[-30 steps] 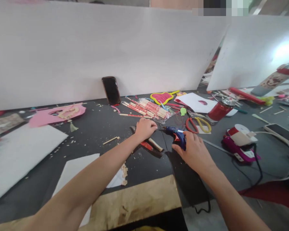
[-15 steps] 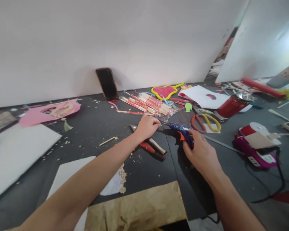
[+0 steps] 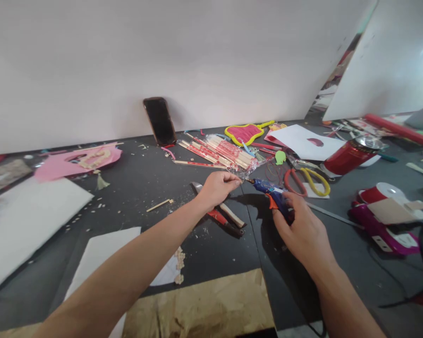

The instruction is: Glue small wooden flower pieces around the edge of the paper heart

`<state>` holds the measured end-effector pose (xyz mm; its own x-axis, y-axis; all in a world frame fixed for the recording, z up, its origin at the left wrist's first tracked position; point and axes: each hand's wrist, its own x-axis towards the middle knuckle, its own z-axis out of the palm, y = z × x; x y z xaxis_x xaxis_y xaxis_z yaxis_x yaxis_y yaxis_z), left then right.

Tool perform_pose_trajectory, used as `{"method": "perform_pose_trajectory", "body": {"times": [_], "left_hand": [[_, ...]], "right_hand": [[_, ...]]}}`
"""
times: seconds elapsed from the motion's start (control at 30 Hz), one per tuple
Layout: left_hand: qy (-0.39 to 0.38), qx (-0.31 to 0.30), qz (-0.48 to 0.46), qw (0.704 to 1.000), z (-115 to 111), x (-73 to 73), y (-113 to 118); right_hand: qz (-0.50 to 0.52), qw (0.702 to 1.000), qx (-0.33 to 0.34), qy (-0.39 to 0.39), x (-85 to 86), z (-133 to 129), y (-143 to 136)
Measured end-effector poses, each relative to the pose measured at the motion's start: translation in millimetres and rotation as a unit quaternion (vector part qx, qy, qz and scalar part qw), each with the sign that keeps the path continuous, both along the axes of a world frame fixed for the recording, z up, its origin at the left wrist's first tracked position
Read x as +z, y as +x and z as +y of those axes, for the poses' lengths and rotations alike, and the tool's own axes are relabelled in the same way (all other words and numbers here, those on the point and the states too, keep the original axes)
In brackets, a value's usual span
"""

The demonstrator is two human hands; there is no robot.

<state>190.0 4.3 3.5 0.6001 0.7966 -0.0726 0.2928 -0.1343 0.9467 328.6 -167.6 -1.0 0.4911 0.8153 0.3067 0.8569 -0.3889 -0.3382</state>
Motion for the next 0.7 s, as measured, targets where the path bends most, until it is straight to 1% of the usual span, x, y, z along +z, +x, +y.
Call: {"method": "perform_pose_trajectory", "body": {"times": [0.27, 0.53, 0.7], "left_hand": [[-0.05, 0.004, -0.041, 0.998, -0.6, -0.8, -0.1], [-0.102, 0.031, -0.069, 0.992, -5.4, 6.7, 0.5], [-0.138, 0.028, -0.115, 0.983, -5.8, 1.9, 0.7]], "right_hand": [[0.025, 1.0, -0.011, -0.014, 1.8, -0.2, 0.2], [0.033, 0.999, -0.01, 0.003, 2.1, -2.9, -0.9], [0.022, 1.0, -0.011, 0.012, 1.7, -3.0, -1.2]]}}
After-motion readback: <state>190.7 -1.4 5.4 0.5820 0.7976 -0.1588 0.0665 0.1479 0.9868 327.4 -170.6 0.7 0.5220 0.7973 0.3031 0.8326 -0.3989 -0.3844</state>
